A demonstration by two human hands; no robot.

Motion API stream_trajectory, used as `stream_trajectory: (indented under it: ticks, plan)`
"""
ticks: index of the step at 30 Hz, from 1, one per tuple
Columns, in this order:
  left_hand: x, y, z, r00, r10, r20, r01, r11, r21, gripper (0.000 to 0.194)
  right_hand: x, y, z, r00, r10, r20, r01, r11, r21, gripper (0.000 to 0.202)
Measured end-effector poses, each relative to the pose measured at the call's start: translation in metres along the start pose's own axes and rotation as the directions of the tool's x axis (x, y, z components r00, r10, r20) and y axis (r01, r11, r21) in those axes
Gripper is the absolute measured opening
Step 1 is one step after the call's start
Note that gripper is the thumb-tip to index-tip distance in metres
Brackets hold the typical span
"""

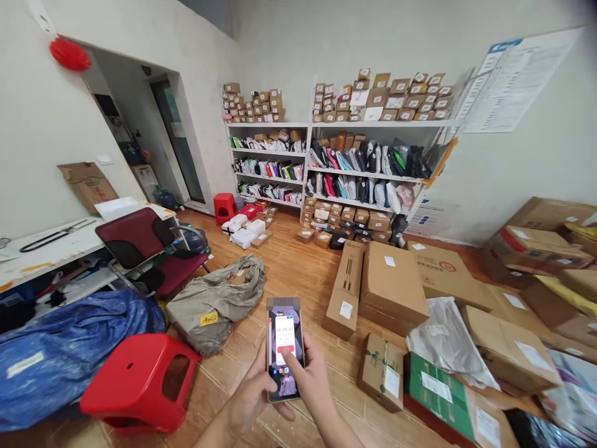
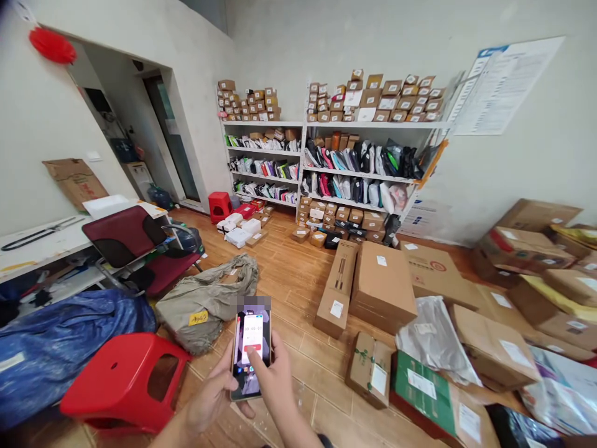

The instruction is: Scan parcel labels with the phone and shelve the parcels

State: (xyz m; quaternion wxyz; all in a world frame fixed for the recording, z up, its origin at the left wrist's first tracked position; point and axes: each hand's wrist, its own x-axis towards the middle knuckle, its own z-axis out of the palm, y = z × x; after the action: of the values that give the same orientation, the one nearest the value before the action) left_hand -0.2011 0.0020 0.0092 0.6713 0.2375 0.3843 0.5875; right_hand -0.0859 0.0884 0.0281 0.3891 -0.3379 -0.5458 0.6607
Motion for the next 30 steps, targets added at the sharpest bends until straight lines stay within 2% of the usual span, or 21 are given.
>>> stream_trajectory:
  ticks: [9,18,27,30]
  plan:
    - [-0.005,0.009,-0.004,1.0,0.017,-0.011,-0.017,0.999,-0.034,0.11,0.004,-0.001,0.008,0.999,0.031,0.01,-0.032,0.998,0.053,0.036]
    - [-0.007,0.014,-0.013,0.999,0.02,-0.044,-0.022,0.999,-0.041,0.115,0.009,0.003,0.018,0.999,0.016,0.039,-0.018,0.999,0.049,0.044]
    - [-0.006,0.014,-0.027,0.999,-0.002,-0.052,0.001,1.0,-0.029,0.108,0.022,-0.002,0.02,0.985,0.138,0.105,-0.149,0.982,0.114,0.032]
    - [-0.002,0.013,-0.029,0.999,-0.02,-0.037,0.019,0.999,-0.035,0.105,0.028,-0.006,0.018,0.984,0.146,0.104,-0.156,0.983,0.102,0.032]
